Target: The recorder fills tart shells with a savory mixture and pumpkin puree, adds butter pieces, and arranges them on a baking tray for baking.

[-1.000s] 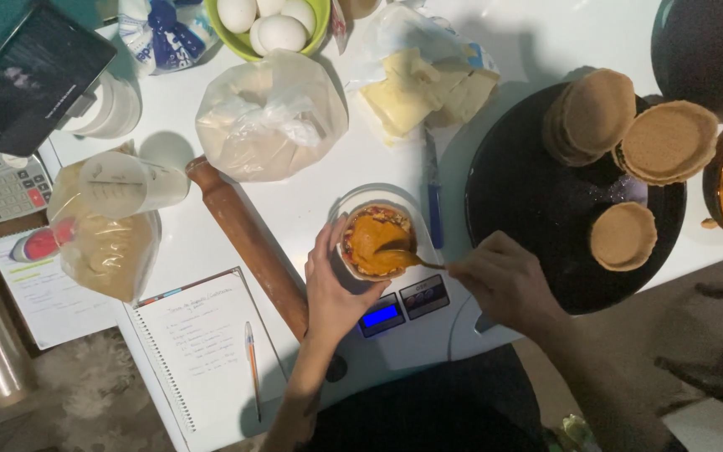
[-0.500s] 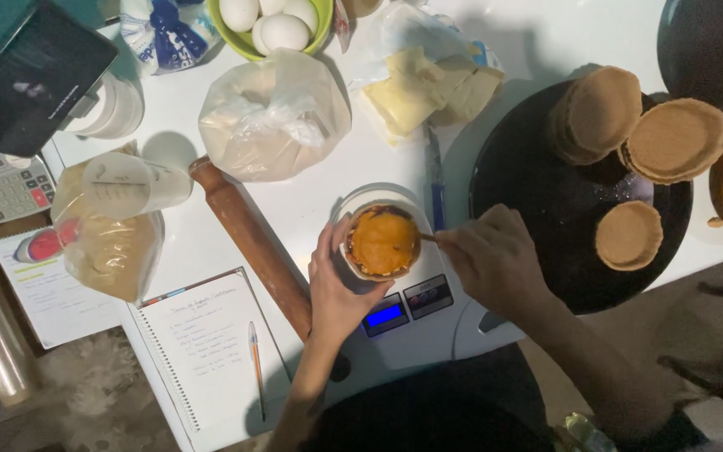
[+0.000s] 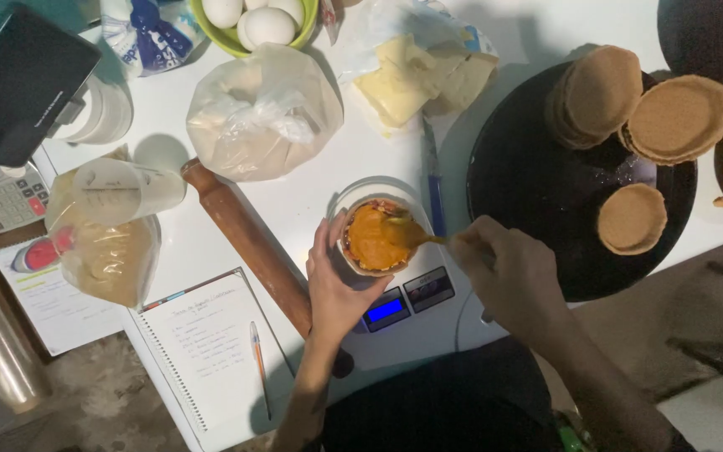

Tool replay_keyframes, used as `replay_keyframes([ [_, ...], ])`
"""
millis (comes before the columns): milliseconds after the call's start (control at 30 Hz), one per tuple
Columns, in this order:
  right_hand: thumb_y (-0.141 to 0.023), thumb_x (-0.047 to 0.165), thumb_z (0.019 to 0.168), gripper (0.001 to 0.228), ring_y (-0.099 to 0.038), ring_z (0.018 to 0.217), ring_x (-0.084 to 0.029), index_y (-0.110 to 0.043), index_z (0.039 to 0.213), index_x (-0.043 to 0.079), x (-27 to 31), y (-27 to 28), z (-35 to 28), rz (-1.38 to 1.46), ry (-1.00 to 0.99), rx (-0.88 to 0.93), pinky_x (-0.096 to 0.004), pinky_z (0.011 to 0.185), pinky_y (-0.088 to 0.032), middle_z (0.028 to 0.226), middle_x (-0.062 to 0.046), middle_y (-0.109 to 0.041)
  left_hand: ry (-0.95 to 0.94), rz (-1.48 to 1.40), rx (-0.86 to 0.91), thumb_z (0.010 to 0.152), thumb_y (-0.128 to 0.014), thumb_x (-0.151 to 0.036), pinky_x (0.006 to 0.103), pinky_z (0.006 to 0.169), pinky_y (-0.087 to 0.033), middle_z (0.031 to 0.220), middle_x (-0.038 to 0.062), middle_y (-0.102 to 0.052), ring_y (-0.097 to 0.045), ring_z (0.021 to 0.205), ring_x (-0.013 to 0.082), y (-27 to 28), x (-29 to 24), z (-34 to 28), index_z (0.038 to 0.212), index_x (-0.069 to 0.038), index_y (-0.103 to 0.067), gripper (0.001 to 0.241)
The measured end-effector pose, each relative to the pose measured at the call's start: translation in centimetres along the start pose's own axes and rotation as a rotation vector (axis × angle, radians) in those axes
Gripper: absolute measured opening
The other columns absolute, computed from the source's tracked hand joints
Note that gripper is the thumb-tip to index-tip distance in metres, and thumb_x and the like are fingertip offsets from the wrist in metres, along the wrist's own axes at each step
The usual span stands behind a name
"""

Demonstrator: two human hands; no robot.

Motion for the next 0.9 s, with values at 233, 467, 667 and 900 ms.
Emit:
replay_keyframes([
  [233, -0.063, 0.019, 0.098, 0.016, -0.054, 0.057, -0.011, -0.067, 0.099, 0.004, -7.1, -6.0, 2.4, 0.252, 0.137, -0.191, -0.028, 0.049, -0.044, 0.070, -0.003, -0.061, -0.024, -0.030, -0.013, 0.064, -0.099, -0.028, 0.0522, 0.116, -0.032, 0.155, 0.019, -0.049, -0.051, 0.140, 0.0373, 0.1, -0.2, 0.2, 0.157, 0.002, -0.016, 0.128],
  [467, -0.064, 0.016, 0.097, 0.015, -0.060, 0.067, -0.009, -0.070, 0.102, 0.003, -8.3, -8.2, 2.3, 0.407, 0.237, -0.047, -0.027, 0.058, -0.050, 0.078, -0.005, -0.067, -0.029, -0.038, -0.020, 0.065, -0.099, -0.028, 0.0498, 0.116, -0.034, 0.156, 0.018, -0.051, -0.052, 0.140, 0.0354, 0.0, -0.4, 0.1, 0.158, 0.000, -0.017, 0.126],
  [667, -0.068, 0.012, 0.092, 0.014, -0.065, 0.070, -0.010, -0.070, 0.102, 0.003, -7.1, -7.0, 2.8, 0.271, 0.431, -0.183, -0.028, 0.060, -0.055, 0.086, -0.007, -0.067, -0.022, -0.045, -0.017, 0.063, -0.099, -0.025, 0.0502, 0.116, -0.034, 0.155, 0.019, -0.051, -0.051, 0.139, 0.0364, 0.1, -0.7, 0.3, 0.157, 0.001, -0.017, 0.127],
  [900, -0.077, 0.019, 0.084, 0.010, -0.053, 0.073, -0.015, -0.075, 0.093, 0.013, -2.3, -3.4, 2.1, -0.375, 1.144, -0.240, -0.034, 0.066, -0.042, 0.077, 0.001, -0.067, -0.044, -0.038, -0.036, 0.064, -0.099, -0.025, 0.0495, 0.118, -0.034, 0.154, 0.018, -0.052, -0.051, 0.141, 0.0364, 0.3, -0.9, 0.1, 0.158, 0.000, -0.018, 0.127],
])
Point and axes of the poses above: each hand's wrist, its own z-axis towards the middle knuckle, its own y-axis out of the back of the hand, x = y × z, the point moved 5 cm from there along z, towards the middle knuckle
